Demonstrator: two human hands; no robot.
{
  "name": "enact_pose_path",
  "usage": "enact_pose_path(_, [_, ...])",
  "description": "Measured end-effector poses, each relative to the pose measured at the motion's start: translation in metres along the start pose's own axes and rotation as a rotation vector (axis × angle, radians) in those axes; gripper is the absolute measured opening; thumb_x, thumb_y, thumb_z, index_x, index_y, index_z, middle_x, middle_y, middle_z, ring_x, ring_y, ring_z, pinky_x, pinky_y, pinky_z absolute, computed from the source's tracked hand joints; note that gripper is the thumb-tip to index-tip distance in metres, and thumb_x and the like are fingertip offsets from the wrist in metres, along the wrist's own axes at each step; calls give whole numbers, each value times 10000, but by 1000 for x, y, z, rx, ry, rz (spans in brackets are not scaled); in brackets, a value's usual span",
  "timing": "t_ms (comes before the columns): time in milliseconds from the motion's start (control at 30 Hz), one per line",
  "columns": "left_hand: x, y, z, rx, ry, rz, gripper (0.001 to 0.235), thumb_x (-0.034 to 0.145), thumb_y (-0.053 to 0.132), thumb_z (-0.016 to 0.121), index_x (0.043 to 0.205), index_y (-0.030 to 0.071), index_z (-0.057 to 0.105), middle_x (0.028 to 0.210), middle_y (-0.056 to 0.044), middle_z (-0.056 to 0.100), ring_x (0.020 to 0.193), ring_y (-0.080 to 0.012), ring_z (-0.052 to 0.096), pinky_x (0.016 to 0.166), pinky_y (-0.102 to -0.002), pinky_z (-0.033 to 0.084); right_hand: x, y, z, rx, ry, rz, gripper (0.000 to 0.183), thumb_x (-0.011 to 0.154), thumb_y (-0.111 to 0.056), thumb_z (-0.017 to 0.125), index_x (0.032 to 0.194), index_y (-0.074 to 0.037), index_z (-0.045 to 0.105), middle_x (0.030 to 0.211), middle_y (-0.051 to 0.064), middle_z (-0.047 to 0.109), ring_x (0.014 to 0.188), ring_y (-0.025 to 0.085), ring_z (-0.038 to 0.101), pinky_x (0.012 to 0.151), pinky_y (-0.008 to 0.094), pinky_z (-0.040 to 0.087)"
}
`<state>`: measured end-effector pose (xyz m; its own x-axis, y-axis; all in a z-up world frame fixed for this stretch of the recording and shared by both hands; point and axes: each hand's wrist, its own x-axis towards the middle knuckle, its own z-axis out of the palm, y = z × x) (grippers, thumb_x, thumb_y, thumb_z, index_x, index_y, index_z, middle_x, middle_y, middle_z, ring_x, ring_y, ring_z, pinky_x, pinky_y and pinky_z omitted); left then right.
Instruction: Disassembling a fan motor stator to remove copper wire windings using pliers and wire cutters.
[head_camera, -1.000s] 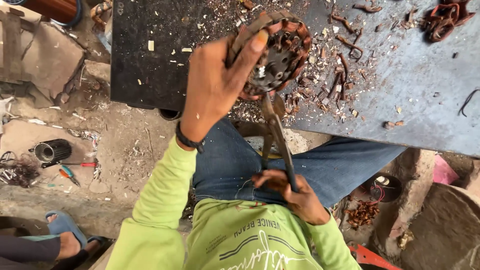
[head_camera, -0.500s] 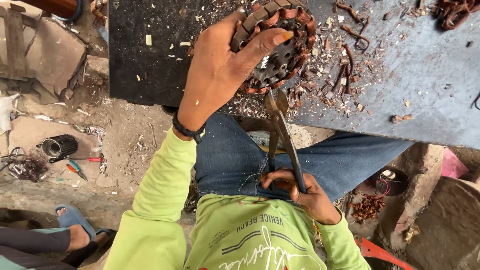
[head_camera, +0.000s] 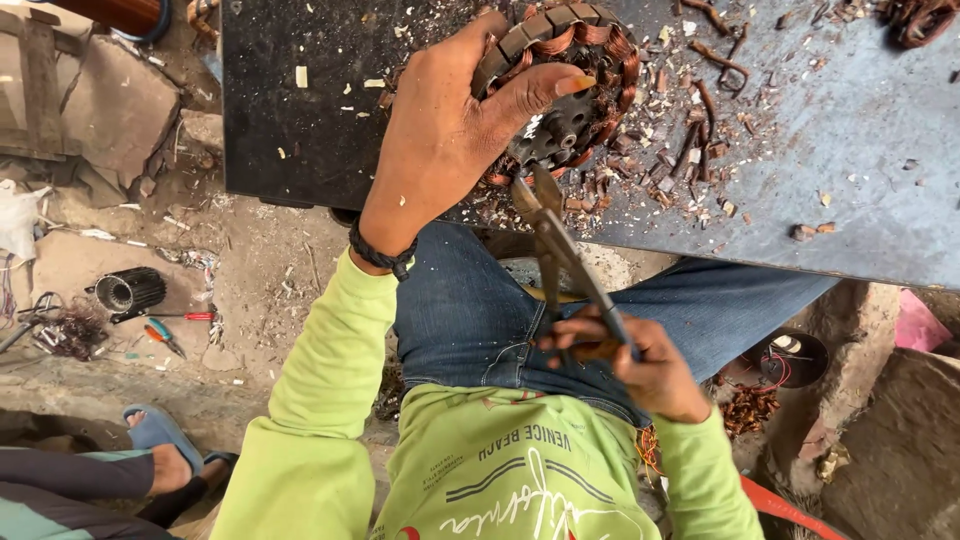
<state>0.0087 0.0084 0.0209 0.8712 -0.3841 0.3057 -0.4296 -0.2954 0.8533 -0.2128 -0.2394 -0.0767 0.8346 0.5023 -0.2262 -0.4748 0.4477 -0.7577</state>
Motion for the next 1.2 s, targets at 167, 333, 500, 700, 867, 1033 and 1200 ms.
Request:
enact_pose_path(167, [-2, -9, 5, -94, -12, -22, 517, 1043, 529, 676, 1230, 48, 698, 1057, -53, 786, 904, -101, 774, 731, -261, 584, 15, 5, -25, 136, 50, 38, 583, 992, -332, 664, 1403, 51, 509, 1304, 169, 637, 1143, 430, 673, 937, 576, 557])
enact_pose_path(333, [-9, -11, 6, -216, -6, 70, 473, 1101, 505, 632, 1241, 53, 660, 1115, -32, 771, 1010, -81, 774, 830, -246, 599, 13, 36, -55, 219, -23, 198, 573, 987, -321, 638, 1360, 104, 550, 1169, 233, 680, 954, 303, 668, 817, 428, 547])
enact_pose_path(500, [-7, 2, 3, -19, 23, -116, 504, 1014, 493, 664, 1214, 38, 743, 851, -18, 731, 716, -76, 602, 625, -231, 451, 15, 42, -47, 288, -92, 218, 379, 1080, -256, 633, 1186, 106, 605, 1022, 145, 626, 843, 204, 582, 735, 342, 472])
enact_pose_path(700, [-19, -16, 0, -120, 34, -193, 567, 1005, 546, 704, 1133, -6, 705, 797, -39, 711, 696, -57, 612, 641, -224, 496, 40, -28, -8, -131, -67, 331, 321, 980, -268, 602, 1141, 9, 614, 1011, 95, 667, 928, 171, 647, 863, 323, 531])
enact_pose_path(867, [-26, -18, 11, -204, 134, -128, 567, 1058, 537, 690, 1170, -19, 691, 976, -40, 784, 821, -68, 728, 755, -229, 558, 26, 28, -38, -52, 67, 339, 278, 966, -248, 704, 885, -45, 533, 826, 60, 583, 679, 133, 507, 591, 299, 455])
enact_pose_path(1033, [-21, -6, 19, -214, 231, -182, 566, 1039, 532, 686, 1191, -12, 714, 1027, -43, 794, 804, -79, 753, 699, -223, 562, 46, 53, -16, -71, 157, 457, 196, 874, -202, 742, 900, -68, 602, 671, 2, 536, 561, 118, 473, 505, 292, 387])
enact_pose_path(1200, [-27, -22, 18, -87, 259, -281, 575, 952, 552, 627, 1091, 2, 724, 799, -18, 740, 647, -76, 699, 582, -230, 515, 55, 65, 5, -522, 354, 243, 304, 869, -199, 818, 730, -46, 596, 605, -43, 486, 568, 74, 416, 510, 300, 359])
